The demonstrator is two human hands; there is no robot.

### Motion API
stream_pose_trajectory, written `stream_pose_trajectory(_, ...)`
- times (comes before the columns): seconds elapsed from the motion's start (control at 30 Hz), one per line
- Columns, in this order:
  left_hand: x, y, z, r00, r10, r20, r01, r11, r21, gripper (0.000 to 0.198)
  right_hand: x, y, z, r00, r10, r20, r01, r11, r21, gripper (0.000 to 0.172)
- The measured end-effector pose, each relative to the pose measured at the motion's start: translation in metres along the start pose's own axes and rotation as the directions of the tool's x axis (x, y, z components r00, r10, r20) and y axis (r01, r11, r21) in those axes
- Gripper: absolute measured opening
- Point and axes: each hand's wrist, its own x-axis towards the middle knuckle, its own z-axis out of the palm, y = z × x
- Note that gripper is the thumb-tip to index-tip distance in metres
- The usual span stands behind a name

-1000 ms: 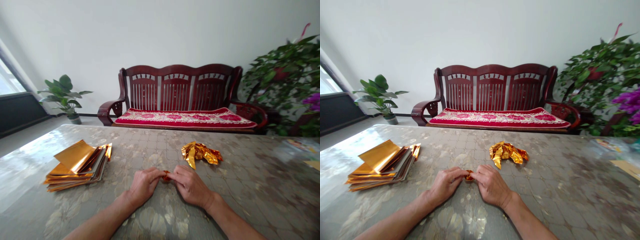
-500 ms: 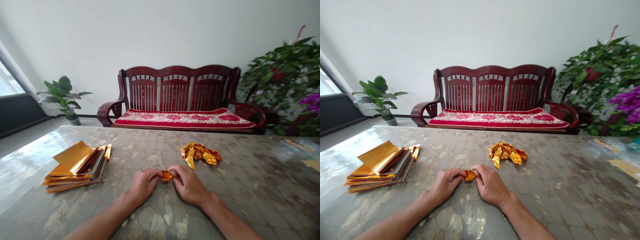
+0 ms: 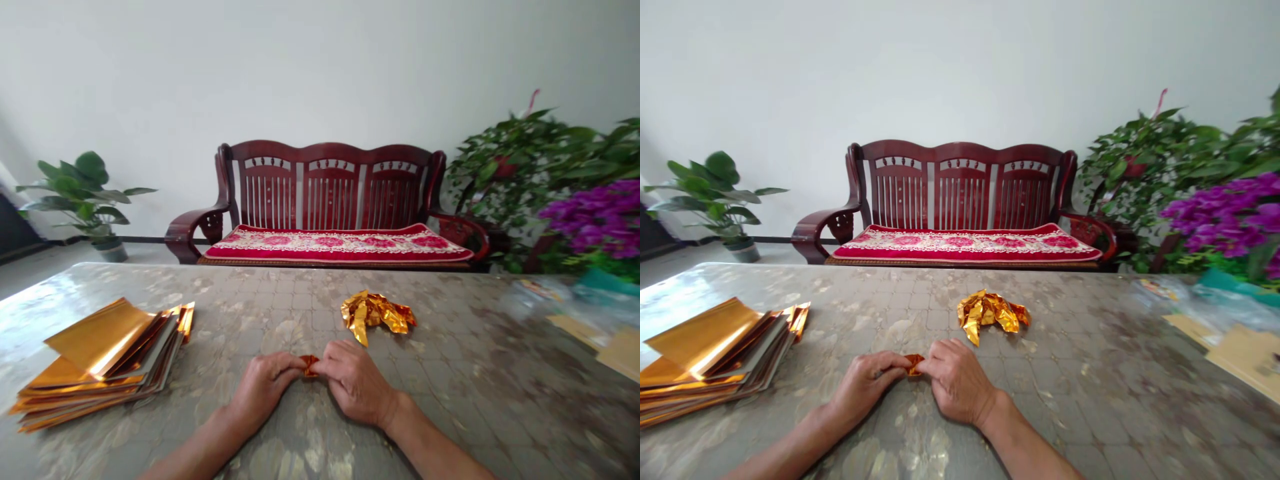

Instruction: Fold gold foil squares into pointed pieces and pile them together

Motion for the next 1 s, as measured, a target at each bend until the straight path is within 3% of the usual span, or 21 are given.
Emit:
stream_pose_trajectory(0.13,-0.002,-0.005,0.001,1.000,0.025,-0.015,-0.025,1.000,0.003,0.018,-0.001,0.002,0.004,0.999,0.004,-0.046,-0.002,0.999,0.039,0.029)
stream_pose_trajectory(0.27,-0.006,-0.010,0.003,0.998,0.043,-0.047,-0.042,0.999,0.024,0.019,-0.001,0.003,0.008,0.984,0.011,-0.178,0.004,0.997,0.083,0.032)
stream_pose_trajectory(0.4,-0.007,-0.012,0.004,0.994,0.042,-0.099,-0.040,0.999,0.021,0.016,0.000,0.001,0.008,0.961,0.076,-0.266,-0.041,0.990,0.132,0.025)
stream_pose_trajectory(0.47,-0.006,-0.012,0.005,0.994,0.022,-0.111,-0.023,1.000,-0.007,0.014,0.000,0.000,0.007,0.954,0.134,-0.268,-0.093,0.983,0.161,0.020)
stream_pose_trajectory(0.63,-0.003,-0.006,0.005,0.989,-0.026,-0.146,0.015,0.997,-0.073,0.010,-0.004,0.002,0.009,0.924,0.292,-0.248,-0.235,0.943,0.235,0.032)
stream_pose_trajectory(1.0,0.002,-0.004,0.007,0.990,-0.103,-0.096,0.089,0.986,-0.143,0.035,-0.004,0.008,0.012,0.933,0.263,-0.246,-0.236,0.962,0.136,0.044)
